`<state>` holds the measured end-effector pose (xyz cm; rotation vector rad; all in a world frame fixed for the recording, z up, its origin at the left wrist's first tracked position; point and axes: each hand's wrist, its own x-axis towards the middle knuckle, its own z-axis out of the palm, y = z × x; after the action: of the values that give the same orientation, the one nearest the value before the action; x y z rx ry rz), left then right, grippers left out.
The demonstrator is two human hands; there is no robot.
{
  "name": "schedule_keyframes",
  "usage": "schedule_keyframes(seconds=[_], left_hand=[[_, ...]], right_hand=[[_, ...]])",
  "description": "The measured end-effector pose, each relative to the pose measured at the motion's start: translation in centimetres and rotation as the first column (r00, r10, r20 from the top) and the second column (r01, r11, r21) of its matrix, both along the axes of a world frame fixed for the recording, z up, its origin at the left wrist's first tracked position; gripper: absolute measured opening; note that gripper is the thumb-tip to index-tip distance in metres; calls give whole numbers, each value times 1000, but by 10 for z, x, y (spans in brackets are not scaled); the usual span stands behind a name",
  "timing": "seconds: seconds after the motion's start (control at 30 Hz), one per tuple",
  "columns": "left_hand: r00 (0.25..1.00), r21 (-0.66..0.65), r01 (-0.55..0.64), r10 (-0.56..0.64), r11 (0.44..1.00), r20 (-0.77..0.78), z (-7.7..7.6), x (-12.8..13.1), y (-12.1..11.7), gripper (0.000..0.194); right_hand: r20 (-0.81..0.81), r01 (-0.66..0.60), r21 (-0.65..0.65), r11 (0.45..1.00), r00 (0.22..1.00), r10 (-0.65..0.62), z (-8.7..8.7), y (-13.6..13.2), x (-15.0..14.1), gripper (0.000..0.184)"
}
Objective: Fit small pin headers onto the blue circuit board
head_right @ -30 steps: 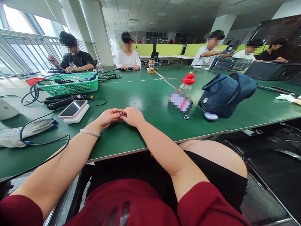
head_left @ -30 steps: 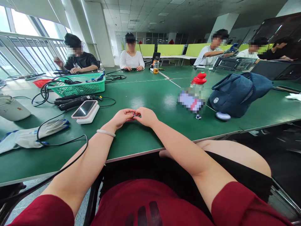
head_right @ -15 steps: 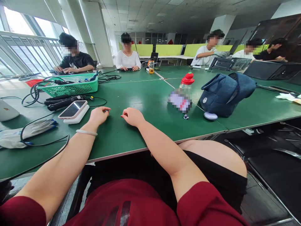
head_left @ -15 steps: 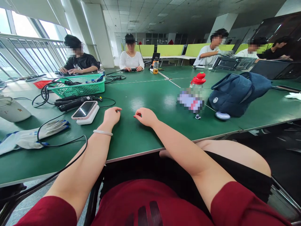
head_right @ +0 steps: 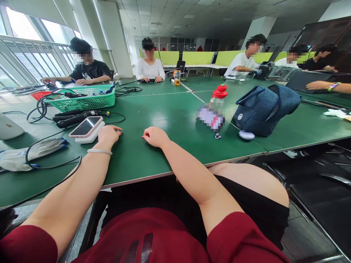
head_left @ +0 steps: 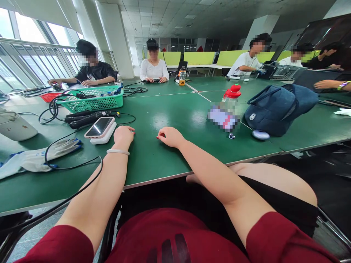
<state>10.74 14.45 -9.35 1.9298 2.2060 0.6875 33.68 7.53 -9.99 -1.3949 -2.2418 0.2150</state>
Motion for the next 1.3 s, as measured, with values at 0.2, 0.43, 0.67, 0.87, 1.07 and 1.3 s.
schedule_keyframes(seconds=[0.2,0.43,0.67,0.87,1.07,1.3], left_hand=[[999,26,-16,15,1000,41,-2,-4,3,13],[996,88,-15,7,996,86,-2,-1,1,19],[980,29,91,-95,995,175,-7,-1,4,26],[887,-9,422,-411,907,211,-3,26,-15,29],[542,64,763,-691,643,478,-3,53,-34,38],[564,120,638,-569,760,599,-5,50,-31,44]], right_hand=[[13,-2,-17,1000,1000,2,-1,1,0,19],[40,-11,-30,999,999,12,-3,3,1,19],[51,-11,-61,998,999,14,-3,3,0,18],[64,-11,-36,999,998,13,-4,4,0,17],[98,-9,-3,1000,995,9,-4,4,0,25],[91,1,-8,1000,996,0,-4,5,0,18]])
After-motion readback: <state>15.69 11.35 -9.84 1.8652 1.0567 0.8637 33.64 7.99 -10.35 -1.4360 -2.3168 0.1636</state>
